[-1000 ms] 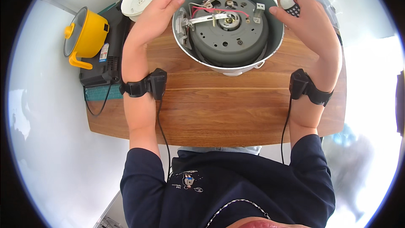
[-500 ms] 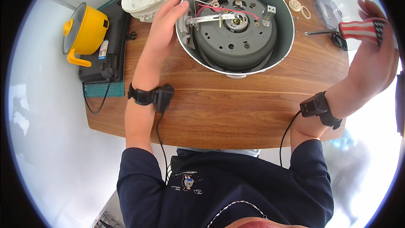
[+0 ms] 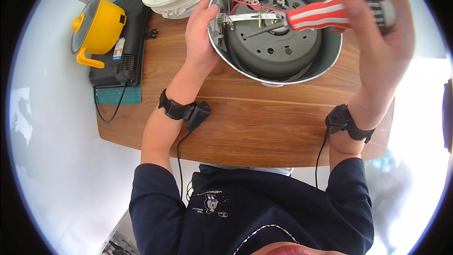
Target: The person uses a screwdriver to tighten screws on the internal components of a disassembled appliance. They manipulate wires and small parts within the device's housing on a wooden table.
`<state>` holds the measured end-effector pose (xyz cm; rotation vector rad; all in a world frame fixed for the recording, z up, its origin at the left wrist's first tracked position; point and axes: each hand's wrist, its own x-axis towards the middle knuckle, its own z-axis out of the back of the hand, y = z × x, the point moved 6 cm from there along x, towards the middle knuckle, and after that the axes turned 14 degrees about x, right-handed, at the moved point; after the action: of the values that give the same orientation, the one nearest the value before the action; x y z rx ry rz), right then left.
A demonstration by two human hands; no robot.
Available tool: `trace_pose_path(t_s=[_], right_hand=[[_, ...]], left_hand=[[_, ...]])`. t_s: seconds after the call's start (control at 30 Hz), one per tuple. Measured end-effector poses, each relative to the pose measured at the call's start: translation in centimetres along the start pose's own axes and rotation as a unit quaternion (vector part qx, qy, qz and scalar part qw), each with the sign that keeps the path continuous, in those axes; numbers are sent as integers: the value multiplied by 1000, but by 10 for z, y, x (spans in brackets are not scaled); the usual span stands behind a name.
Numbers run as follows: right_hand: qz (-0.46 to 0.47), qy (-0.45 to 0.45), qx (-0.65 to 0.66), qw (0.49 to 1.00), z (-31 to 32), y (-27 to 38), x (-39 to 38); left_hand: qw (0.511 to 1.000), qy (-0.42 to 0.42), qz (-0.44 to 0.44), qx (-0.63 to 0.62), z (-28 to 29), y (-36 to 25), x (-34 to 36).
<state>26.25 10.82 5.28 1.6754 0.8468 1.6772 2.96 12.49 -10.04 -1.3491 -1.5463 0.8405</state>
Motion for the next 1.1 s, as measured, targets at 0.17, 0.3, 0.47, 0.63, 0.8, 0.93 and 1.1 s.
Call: trace_pose_path(t_s=[0.17, 0.3, 0.47, 0.63, 0.8, 0.93, 1.1], right_hand=[[-43, 108, -93, 989, -24, -4, -13], [-23, 146, -59, 987, -29, -9, -16], [-11, 159, -69, 985, -32, -7, -18], [-18, 174, -46, 983, -31, -9, -19], [110, 201, -201, 952, -35, 13, -6], [0, 142, -83, 986, -37, -8, -15], [18, 118, -71, 990, -29, 2, -13]], left_hand=[[997, 52, -45, -36, -7, 1, 7], [998, 44, -49, -19, -1, 0, 1], [998, 28, -50, 11, -3, -6, 0], [999, 16, -47, 10, 2, 0, 1], [998, -13, -57, 2, 12, 11, 1], [995, -20, -88, 31, 19, 12, -5], [932, 212, -77, 285, 38, -22, 17]])
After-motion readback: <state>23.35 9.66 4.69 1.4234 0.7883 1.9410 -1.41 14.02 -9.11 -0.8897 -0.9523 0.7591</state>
